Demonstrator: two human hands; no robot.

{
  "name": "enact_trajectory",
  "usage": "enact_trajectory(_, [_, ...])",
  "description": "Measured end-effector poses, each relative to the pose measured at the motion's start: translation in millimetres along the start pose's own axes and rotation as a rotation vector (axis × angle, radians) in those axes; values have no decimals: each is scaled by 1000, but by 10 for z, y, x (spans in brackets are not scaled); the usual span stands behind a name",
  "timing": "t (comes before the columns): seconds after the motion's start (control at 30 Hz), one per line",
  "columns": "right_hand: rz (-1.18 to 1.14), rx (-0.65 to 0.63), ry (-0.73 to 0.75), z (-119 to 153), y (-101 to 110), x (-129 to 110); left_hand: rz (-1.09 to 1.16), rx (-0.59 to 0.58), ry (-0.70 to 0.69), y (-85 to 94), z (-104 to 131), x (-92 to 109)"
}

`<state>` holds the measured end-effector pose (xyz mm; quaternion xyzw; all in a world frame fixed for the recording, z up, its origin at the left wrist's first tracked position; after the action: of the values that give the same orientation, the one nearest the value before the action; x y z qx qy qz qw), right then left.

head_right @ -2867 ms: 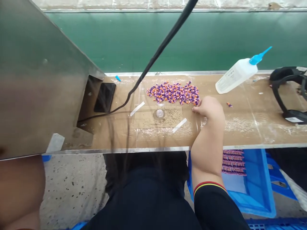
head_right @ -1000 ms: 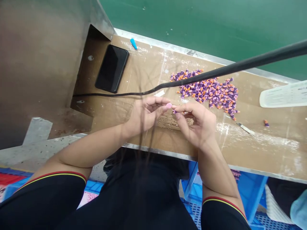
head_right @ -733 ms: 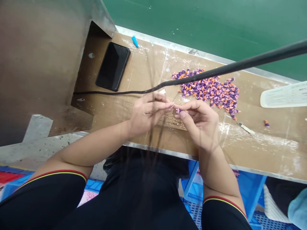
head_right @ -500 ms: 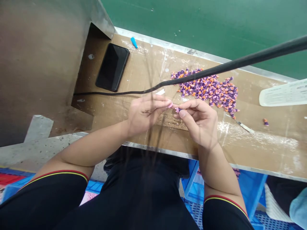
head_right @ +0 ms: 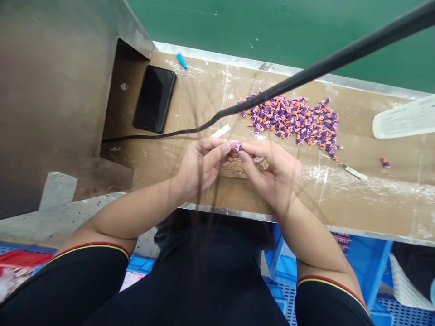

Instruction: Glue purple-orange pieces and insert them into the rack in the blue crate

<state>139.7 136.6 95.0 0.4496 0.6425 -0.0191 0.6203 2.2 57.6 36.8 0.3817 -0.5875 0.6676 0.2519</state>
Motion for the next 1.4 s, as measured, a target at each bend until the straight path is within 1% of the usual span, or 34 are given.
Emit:
enact_trajectory(0.1, [7,-5,-3,-15,4,-19,-31,10,17,3,10,-4])
enact_trajectory(0.23, [25,17,-6,-36,21,-69,-67,8,2,17,18,-12])
enact_trajectory(0.33, [55,32,17,-43,19,-105,-101,9,-27,25,33,-3])
enact_trajectory(0.4, [107,42,34,-46,9,-114,-137,9,-65,20,49,37])
enact_trajectory(0.47, [145,99,109,-34,29,-162,-206,-11,-119,-7,64,108])
enact_trajectory(0.53, [168,172,220,-4,58,-241,-289,-43,-188,-47,82,193])
enact_trajectory(0.6, [185,215,304,21,64,-307,-360,-59,-255,-71,107,263])
enact_trajectory(0.87, [208,237,373,54,42,-396,-608,-37,-413,-94,199,383])
enact_trajectory(1.03, [236,201,343,46,33,-378,-709,-51,-552,-175,267,475])
enact_trajectory(1.23, [227,168,355,44,35,-402,-795,-41,-609,-232,324,536])
enact_trajectory(1.3, [239,174,356,45,38,-409,-797,-52,-611,-234,328,521])
enact_trajectory(1.4, [254,197,383,51,40,-434,-758,-77,-576,-215,305,463])
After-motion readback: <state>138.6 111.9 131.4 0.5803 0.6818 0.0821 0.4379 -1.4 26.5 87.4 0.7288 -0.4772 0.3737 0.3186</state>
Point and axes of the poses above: each hand's wrist, its own z-axis away from the middle knuckle, its own y-axis out of the back of the hand, x = y × z, the point moved 9 cm from there along -z, towards the middle knuckle, and after that the axes turned 14 degrees about -x, right-handed, at the moved point
